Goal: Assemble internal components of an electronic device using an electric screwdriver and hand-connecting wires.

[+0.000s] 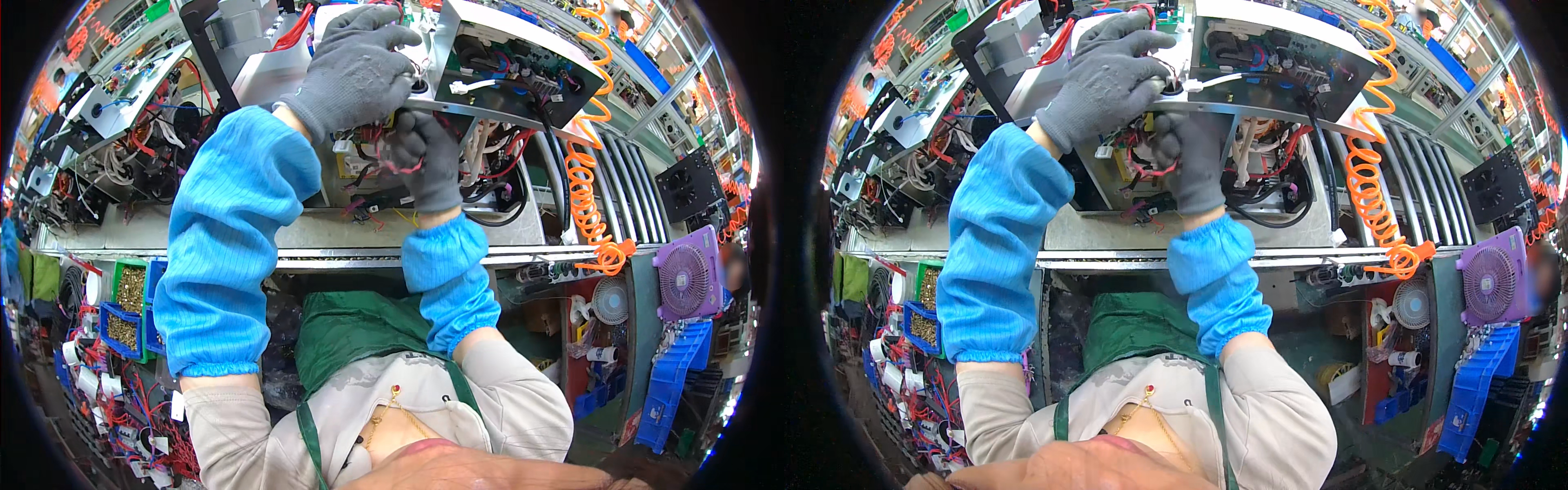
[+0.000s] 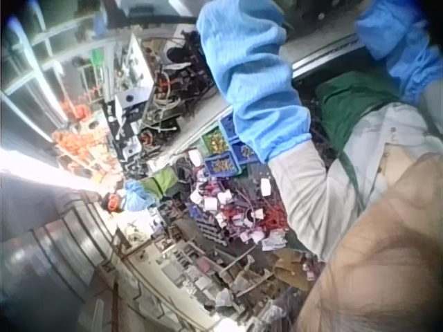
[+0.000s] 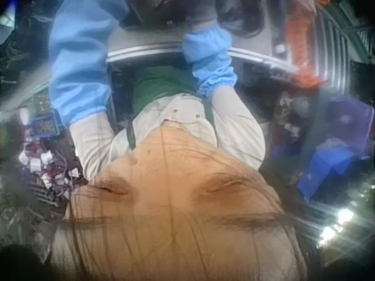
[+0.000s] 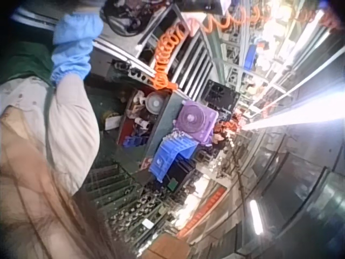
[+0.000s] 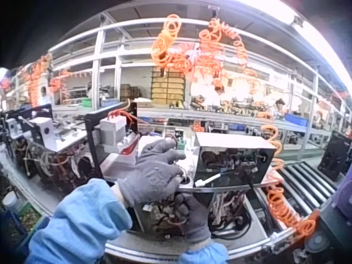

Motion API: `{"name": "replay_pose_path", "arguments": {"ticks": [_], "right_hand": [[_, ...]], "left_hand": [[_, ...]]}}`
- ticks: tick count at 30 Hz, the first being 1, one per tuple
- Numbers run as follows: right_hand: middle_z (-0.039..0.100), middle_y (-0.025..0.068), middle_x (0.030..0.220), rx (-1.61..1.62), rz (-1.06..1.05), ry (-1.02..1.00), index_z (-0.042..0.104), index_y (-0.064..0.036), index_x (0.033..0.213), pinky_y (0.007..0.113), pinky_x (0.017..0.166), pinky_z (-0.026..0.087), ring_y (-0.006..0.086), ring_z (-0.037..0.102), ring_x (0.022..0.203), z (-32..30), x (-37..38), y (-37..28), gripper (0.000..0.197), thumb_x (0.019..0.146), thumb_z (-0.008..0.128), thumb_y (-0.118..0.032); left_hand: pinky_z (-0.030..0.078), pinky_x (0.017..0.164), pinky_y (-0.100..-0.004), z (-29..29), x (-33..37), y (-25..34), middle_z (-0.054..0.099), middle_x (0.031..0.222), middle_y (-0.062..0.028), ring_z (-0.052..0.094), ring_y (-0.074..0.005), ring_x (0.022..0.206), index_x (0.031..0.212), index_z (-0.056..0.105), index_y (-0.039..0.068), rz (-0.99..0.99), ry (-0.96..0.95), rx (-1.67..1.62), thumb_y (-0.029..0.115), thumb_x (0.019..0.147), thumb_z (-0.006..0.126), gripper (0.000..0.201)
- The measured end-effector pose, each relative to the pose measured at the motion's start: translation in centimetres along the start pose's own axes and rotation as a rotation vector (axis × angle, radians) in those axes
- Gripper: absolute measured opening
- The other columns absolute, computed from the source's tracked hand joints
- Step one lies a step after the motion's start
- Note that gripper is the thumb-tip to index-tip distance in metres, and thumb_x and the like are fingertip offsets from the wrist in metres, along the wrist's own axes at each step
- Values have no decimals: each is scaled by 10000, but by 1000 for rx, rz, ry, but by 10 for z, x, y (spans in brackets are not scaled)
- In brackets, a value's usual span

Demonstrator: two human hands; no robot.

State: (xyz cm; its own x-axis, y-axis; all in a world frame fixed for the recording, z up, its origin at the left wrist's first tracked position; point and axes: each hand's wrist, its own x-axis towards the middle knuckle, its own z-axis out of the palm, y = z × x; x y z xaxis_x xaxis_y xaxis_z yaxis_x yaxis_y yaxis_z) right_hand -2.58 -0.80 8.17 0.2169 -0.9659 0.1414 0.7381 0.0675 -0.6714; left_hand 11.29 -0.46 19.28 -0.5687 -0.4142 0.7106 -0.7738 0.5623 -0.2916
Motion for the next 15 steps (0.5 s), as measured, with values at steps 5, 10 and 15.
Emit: {"name": "replay_pose_path", "arguments": {"ticks": [5,10,15], "right_hand": [[568,19,757,-454,-224,-167,581,-25,1004,173,420,347,39,442,525,16,-15,-10,168,865,515,-94],[608,54,870,-356,-35,91,542,-43,1167,130,397,308,28,435,525,10,-35,-31,331,837,578,-51],[659,107,897,-1244,-510,-77,647,-80,1070,281,677,512,199,613,734,-24,5,-18,383,691,624,-26]], "left_hand": [[407,908,-328,1,-3,3,568,1195,2,547,-219,1045,872,711,124,-149,-35,-66,236,801,590,180],[407,918,-382,-33,12,25,597,1074,-107,542,-247,1025,861,643,31,-159,-18,-121,188,776,623,179],[388,921,-399,5,9,3,568,1113,-118,514,-295,1035,805,671,74,-82,232,57,175,683,608,170]]}}
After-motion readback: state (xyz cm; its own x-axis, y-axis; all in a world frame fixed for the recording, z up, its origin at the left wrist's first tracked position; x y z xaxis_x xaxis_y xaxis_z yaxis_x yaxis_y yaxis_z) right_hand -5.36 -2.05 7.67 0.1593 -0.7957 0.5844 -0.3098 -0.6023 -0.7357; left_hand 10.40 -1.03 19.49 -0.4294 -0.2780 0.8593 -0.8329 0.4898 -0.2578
